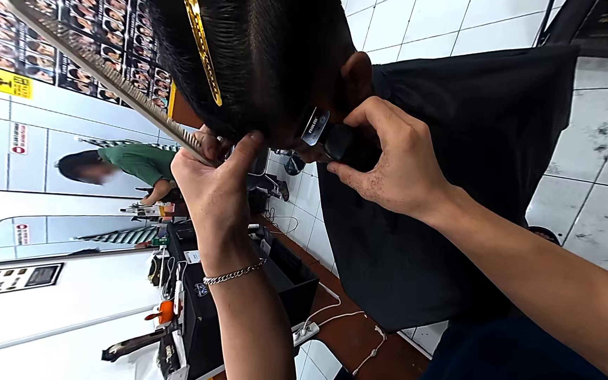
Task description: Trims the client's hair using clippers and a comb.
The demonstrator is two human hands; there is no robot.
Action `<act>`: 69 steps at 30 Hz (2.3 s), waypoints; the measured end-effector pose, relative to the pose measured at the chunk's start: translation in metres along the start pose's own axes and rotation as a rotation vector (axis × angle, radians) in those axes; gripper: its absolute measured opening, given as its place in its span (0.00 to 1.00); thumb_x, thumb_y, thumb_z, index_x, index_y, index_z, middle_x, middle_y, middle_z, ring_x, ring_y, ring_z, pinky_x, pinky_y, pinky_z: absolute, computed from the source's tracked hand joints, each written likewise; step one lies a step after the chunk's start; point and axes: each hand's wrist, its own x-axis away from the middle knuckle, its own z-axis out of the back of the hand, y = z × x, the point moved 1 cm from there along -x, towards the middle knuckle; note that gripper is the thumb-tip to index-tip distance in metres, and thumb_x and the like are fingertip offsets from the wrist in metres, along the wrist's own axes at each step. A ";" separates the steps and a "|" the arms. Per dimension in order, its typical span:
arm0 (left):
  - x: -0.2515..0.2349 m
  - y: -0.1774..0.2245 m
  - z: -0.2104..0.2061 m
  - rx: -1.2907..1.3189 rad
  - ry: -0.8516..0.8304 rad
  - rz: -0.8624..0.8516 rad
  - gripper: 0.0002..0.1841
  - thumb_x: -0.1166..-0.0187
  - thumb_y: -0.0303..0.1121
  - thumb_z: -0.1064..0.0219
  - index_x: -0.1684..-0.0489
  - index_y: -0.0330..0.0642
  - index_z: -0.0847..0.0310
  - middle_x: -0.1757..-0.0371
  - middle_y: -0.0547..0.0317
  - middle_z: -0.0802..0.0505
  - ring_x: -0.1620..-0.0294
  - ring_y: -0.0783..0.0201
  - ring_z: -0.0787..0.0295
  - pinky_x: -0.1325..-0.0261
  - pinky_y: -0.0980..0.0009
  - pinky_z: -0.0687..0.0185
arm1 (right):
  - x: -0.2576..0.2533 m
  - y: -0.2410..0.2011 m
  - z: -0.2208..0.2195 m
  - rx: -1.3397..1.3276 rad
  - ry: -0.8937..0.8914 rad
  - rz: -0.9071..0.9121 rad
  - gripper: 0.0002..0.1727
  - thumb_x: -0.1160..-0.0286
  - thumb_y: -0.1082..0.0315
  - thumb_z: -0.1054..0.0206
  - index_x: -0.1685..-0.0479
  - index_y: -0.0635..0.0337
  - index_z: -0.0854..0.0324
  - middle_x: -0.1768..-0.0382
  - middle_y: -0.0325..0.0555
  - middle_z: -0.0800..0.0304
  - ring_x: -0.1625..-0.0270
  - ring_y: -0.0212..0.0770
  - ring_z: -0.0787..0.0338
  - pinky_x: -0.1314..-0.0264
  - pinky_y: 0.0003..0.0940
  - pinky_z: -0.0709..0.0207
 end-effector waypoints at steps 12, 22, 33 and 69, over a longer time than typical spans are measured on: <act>0.000 0.001 0.000 -0.011 -0.005 0.001 0.10 0.28 0.28 0.23 0.57 0.53 0.16 0.60 0.73 0.05 0.58 0.74 0.06 0.51 0.74 0.08 | 0.004 0.007 -0.001 -0.059 0.002 -0.034 0.23 0.40 0.59 0.18 0.51 0.64 0.17 0.58 0.49 0.10 0.55 0.35 0.09 0.51 0.26 0.16; 0.002 -0.001 0.001 0.011 -0.002 -0.005 0.11 0.28 0.26 0.23 0.56 0.52 0.17 0.61 0.73 0.05 0.59 0.74 0.06 0.53 0.75 0.08 | 0.000 0.001 -0.002 -0.026 -0.036 -0.006 0.23 0.42 0.62 0.17 0.49 0.63 0.16 0.55 0.50 0.10 0.51 0.42 0.09 0.50 0.36 0.14; 0.001 -0.001 0.001 -0.003 -0.008 -0.001 0.10 0.28 0.28 0.23 0.57 0.54 0.17 0.61 0.74 0.06 0.59 0.74 0.07 0.53 0.75 0.08 | 0.005 0.009 0.000 -0.082 -0.012 -0.072 0.23 0.40 0.60 0.18 0.50 0.64 0.17 0.57 0.50 0.10 0.54 0.36 0.10 0.50 0.27 0.16; 0.002 -0.002 0.002 0.008 0.009 0.006 0.11 0.29 0.27 0.22 0.61 0.55 0.19 0.63 0.74 0.06 0.61 0.75 0.07 0.55 0.76 0.09 | 0.004 0.005 -0.004 -0.067 -0.028 -0.009 0.24 0.42 0.62 0.17 0.48 0.63 0.15 0.55 0.50 0.10 0.51 0.40 0.09 0.48 0.32 0.15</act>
